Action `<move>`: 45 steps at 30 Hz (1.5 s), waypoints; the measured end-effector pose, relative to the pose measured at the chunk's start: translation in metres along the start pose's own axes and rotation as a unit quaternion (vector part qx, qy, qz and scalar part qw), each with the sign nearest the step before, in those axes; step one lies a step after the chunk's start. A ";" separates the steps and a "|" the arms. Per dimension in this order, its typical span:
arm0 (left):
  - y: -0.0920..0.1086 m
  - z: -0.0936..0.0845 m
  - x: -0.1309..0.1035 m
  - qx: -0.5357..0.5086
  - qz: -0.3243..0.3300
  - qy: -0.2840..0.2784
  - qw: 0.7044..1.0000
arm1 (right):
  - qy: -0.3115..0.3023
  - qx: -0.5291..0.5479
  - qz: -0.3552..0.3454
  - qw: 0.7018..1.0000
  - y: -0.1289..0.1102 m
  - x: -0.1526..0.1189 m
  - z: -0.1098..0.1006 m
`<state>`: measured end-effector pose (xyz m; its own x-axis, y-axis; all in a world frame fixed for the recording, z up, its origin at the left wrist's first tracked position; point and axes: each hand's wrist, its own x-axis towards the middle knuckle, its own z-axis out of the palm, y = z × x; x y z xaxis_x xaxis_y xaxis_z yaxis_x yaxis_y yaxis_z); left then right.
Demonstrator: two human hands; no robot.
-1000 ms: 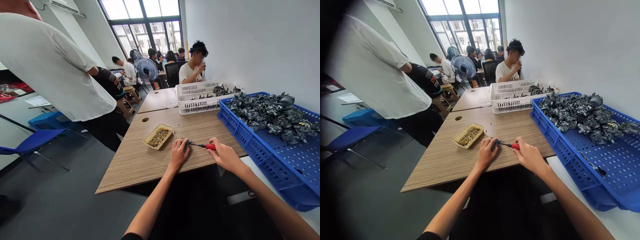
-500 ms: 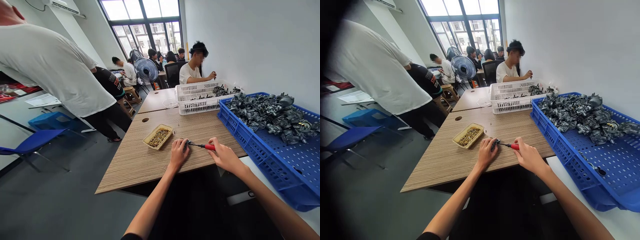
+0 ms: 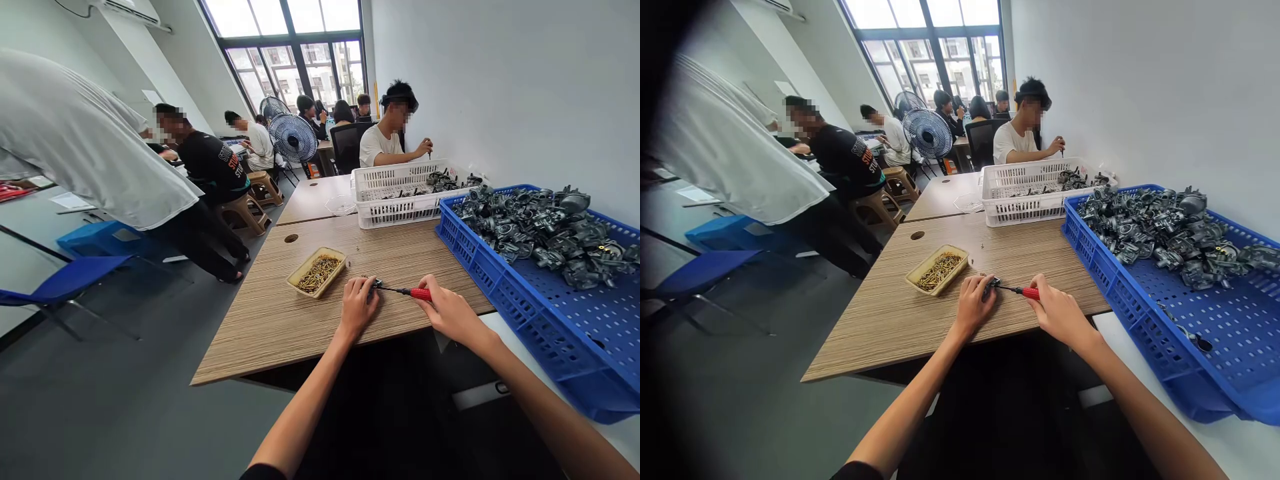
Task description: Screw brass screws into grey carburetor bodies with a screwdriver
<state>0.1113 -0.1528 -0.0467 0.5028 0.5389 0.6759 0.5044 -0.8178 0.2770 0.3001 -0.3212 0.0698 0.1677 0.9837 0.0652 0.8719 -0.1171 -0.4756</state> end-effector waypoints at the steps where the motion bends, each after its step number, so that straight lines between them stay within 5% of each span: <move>1: 0.000 0.000 0.000 0.000 -0.001 0.001 1.000 | 0.000 -0.009 0.005 1.000 0.000 0.000 0.000; 45: 0.002 -0.002 0.001 -0.008 -0.024 -0.015 1.000 | 0.004 0.020 -0.015 1.000 -0.003 -0.002 0.002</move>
<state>0.1112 -0.1545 -0.0441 0.4999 0.5829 0.6406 0.5176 -0.7941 0.3186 0.2961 -0.3222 0.0690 0.1456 0.9855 0.0870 0.8572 -0.0818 -0.5084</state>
